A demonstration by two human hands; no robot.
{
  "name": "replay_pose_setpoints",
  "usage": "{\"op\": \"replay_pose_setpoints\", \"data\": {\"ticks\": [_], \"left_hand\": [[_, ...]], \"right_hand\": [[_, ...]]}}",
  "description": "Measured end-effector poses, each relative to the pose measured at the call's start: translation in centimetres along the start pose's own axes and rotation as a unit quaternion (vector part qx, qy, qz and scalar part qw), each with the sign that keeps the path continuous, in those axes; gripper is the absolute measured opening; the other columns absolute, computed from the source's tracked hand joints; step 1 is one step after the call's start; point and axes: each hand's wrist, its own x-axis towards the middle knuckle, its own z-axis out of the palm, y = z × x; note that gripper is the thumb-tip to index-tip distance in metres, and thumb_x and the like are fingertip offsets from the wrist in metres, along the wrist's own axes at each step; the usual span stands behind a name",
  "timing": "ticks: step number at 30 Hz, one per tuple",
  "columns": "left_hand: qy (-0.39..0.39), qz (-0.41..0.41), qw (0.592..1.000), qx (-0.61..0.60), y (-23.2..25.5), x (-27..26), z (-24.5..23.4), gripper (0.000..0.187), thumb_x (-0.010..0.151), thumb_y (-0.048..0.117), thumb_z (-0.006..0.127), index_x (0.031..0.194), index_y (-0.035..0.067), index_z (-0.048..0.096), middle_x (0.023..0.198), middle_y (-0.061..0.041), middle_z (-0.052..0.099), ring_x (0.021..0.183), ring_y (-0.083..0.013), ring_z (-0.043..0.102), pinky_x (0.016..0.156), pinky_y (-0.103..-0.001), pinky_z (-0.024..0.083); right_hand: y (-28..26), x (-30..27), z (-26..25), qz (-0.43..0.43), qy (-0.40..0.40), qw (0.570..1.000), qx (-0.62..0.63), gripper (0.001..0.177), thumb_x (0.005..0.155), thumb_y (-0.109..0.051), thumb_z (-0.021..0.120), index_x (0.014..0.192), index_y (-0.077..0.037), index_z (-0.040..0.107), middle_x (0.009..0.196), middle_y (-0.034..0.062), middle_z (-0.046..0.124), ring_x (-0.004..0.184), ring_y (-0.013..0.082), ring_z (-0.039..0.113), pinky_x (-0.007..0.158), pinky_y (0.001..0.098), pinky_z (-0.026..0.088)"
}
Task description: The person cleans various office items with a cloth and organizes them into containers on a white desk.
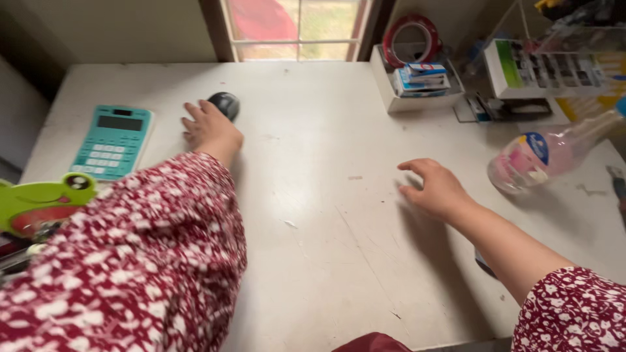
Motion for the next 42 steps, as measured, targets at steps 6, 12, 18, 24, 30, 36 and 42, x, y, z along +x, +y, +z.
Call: {"op": "replay_pose_setpoints", "data": {"ticks": [6, 12, 18, 24, 30, 36, 42], "left_hand": [[0.007, -0.046, 0.999, -0.016, -0.5, -1.7, -0.8, 0.083, 0.086, 0.032, 0.081, 0.15, 0.003, 0.037, 0.147, -0.017, 0.045, 0.135, -0.0371, 0.046, 0.109, -0.048, 0.045], [0.041, -0.071, 0.994, -0.076, 3.2, -2.5, -0.9, 0.076, 0.082, 0.044, 0.083, 0.134, 0.001, 0.048, 0.138, -0.017, 0.048, 0.126, -0.0341, 0.05, 0.103, -0.047, 0.048], [0.185, 0.099, 0.913, -0.35, 9.6, -9.1, 2.3, 0.068, 0.07, 0.038, 0.092, 0.118, 0.003, 0.06, 0.12, -0.017, 0.057, 0.111, -0.034, 0.059, 0.1, -0.044, 0.05], [0.071, 0.243, 0.808, -0.532, 15.7, -18.8, -1.8, 0.067, 0.065, 0.035, 0.09, 0.115, 0.003, 0.06, 0.114, -0.011, 0.063, 0.101, -0.0223, 0.067, 0.087, -0.035, 0.058], [-0.12, 0.216, 0.707, -0.662, 20.0, -23.7, -5.7, 0.056, 0.08, 0.038, 0.085, 0.12, 0.005, 0.062, 0.114, -0.008, 0.07, 0.107, -0.0195, 0.065, 0.097, -0.036, 0.051], [-0.341, 0.052, 0.445, -0.826, 22.2, -26.0, -8.5, 0.061, 0.102, 0.057, 0.036, 0.139, 0.013, 0.054, 0.127, -0.003, 0.065, 0.119, -0.0171, 0.062, 0.103, -0.035, 0.05], [-0.301, 0.034, 0.564, -0.768, 22.4, -27.5, -9.9, 0.065, 0.104, 0.059, 0.031, 0.144, 0.012, 0.051, 0.127, -0.003, 0.064, 0.118, -0.0176, 0.061, 0.1, -0.037, 0.05]], "right_hand": [[8.7, -3.3, -4.1, 0.211, -0.116, 0.941, -0.236, 0.039, 0.081, -0.008, 0.067, 0.12, -0.008, 0.072, 0.126, 0.0205, 0.069, 0.121, 0.038, 0.065, 0.1, 0.0458, 0.054], [12.7, -8.0, -6.0, 0.383, -0.29, 0.841, -0.251, 0.079, 0.07, -0.027, 0.094, 0.137, -0.01, 0.056, 0.127, 0.0155, 0.071, 0.117, 0.033, 0.069, 0.096, 0.0419, 0.058], [14.2, -9.1, -5.7, 0.329, -0.2, 0.915, -0.121, 0.044, 0.078, -0.024, 0.078, 0.119, -0.012, 0.073, 0.109, 0.0117, 0.078, 0.099, 0.0302, 0.075, 0.087, 0.0413, 0.061], [7.0, -4.2, -12.8, 0.17, 0.007, 0.91, 0.377, 0.043, 0.086, -0.006, 0.07, 0.127, -0.012, 0.06, 0.094, 0.0104, 0.072, 0.082, 0.0175, 0.069, 0.069, 0.0333, 0.058], [-2.2, -0.8, -18.4, -0.08, 0.147, 0.838, 0.52, 0.032, 0.102, -0.007, 0.061, 0.133, -0.007, 0.064, 0.112, 0.0072, 0.068, 0.095, 0.0174, 0.062, 0.079, 0.0315, 0.048], [-10.3, -2.4, -16.3, -0.389, 0.254, 0.867, 0.179, 0.029, 0.095, -0.004, 0.06, 0.121, 0.008, 0.065, 0.138, 0.0244, 0.061, 0.134, 0.0418, 0.052, 0.112, 0.0417, 0.038], [-11.2, 0.1, -17.2, -0.181, 0.154, 0.918, 0.319, 0.03, 0.098, -0.023, 0.06, 0.11, 0.0, 0.074, 0.101, 0.0114, 0.076, 0.094, 0.0203, 0.069, 0.087, 0.0312, 0.051]]}}
